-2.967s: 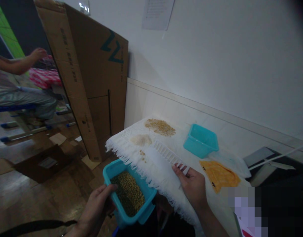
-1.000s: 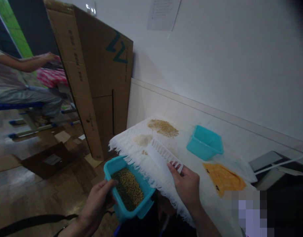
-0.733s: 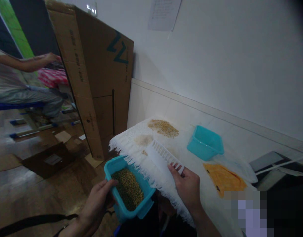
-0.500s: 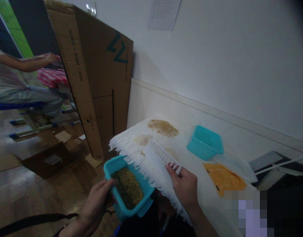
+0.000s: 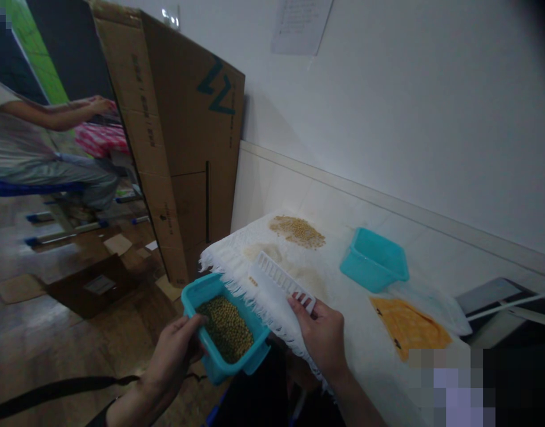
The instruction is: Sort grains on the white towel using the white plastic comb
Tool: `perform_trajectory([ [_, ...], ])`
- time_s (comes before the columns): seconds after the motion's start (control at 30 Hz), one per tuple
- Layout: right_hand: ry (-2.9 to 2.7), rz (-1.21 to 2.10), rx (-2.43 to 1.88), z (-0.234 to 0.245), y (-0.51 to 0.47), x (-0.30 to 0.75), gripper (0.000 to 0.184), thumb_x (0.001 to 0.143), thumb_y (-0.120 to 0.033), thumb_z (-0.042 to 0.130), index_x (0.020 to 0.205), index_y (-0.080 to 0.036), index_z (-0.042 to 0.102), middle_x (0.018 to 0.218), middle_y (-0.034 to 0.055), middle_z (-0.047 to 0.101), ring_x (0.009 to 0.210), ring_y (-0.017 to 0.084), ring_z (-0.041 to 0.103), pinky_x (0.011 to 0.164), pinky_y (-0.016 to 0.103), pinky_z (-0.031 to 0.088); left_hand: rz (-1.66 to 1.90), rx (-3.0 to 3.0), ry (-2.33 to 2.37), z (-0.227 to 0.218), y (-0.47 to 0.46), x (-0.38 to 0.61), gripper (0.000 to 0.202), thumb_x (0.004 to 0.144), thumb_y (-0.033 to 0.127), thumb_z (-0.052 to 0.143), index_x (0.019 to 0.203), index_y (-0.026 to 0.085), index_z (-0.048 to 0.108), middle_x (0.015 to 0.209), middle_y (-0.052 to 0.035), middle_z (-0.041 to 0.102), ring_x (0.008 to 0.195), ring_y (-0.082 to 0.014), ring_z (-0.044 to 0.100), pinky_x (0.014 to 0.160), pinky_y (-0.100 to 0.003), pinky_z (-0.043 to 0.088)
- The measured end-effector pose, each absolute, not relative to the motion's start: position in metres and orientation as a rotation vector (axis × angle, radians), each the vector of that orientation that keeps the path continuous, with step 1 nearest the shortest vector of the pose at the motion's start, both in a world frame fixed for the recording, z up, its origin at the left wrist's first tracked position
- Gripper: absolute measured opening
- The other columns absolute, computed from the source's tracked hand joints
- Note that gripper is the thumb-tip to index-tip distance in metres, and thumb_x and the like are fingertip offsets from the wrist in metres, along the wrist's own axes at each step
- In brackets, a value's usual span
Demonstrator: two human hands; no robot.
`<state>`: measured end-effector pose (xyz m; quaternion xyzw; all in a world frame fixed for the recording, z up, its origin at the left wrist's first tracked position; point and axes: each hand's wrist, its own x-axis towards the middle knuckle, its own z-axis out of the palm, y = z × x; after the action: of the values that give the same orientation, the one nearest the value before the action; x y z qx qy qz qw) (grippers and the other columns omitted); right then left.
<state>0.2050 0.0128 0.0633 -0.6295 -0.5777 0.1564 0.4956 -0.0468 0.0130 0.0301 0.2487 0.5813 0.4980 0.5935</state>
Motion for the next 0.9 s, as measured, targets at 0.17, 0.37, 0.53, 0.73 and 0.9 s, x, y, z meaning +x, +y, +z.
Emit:
perform_trajectory([
  [0.17, -1.441, 0.432, -1.518, 0.068, 0.005, 0.202, 0.045, 0.091, -0.053, 0.065, 0.068, -0.016, 0.075, 0.057, 0.0041, 0.071, 0.05, 0.018, 0.063, 0.048, 0.024, 0.046, 1.161, 0.554, 1.361, 0.031, 0.013, -0.049, 0.037, 0.057, 0.046, 0.082, 0.057, 0.023, 0.053, 0.05, 0.006, 0.052, 0.047, -0.0101, 0.044, 0.047, -0.023, 0.038],
  [0.37, -1.385, 0.151, -1.563, 0.073, 0.014, 0.216, 0.044, 0.089, -0.054, 0.067, 0.07, -0.016, 0.077, 0.06, 0.0078, 0.074, 0.052, 0.021, 0.069, 0.052, 0.026, 0.047, 1.167, 0.54, 1.368, 0.031, 0.014, -0.048, 0.038, 0.055, 0.046, 0.082, 0.057, 0.024, 0.051, 0.049, 0.0066, 0.051, 0.046, -0.0102, 0.043, 0.046, -0.023, 0.037],
  [0.53, -1.443, 0.164, -1.551, 0.069, 0.017, 0.217, 0.042, 0.091, -0.051, 0.065, 0.07, -0.016, 0.078, 0.059, 0.0069, 0.074, 0.051, 0.02, 0.069, 0.051, 0.025, 0.047, 1.163, 0.55, 1.37, 0.033, 0.013, -0.047, 0.038, 0.055, 0.046, 0.081, 0.054, 0.024, 0.05, 0.048, 0.0066, 0.049, 0.046, -0.0099, 0.041, 0.046, -0.023, 0.035],
  [0.73, -1.504, 0.227, -1.492, 0.069, 0.012, 0.205, 0.039, 0.093, -0.046, 0.065, 0.072, -0.016, 0.079, 0.055, 0.0035, 0.071, 0.047, 0.017, 0.066, 0.048, 0.022, 0.045, 1.148, 0.542, 1.38, 0.034, 0.012, -0.048, 0.035, 0.056, 0.045, 0.08, 0.056, 0.024, 0.052, 0.049, 0.0057, 0.052, 0.046, -0.0103, 0.044, 0.047, -0.023, 0.037],
  [0.9, -1.564, 0.326, -1.41, 0.072, 0.005, 0.185, 0.036, 0.094, -0.042, 0.063, 0.078, -0.016, 0.082, 0.055, 0.0013, 0.07, 0.047, 0.015, 0.064, 0.048, 0.021, 0.045, 1.152, 0.564, 1.357, 0.03, 0.012, -0.048, 0.038, 0.058, 0.047, 0.081, 0.056, 0.023, 0.051, 0.047, 0.0065, 0.05, 0.045, -0.0097, 0.043, 0.046, -0.023, 0.036],
])
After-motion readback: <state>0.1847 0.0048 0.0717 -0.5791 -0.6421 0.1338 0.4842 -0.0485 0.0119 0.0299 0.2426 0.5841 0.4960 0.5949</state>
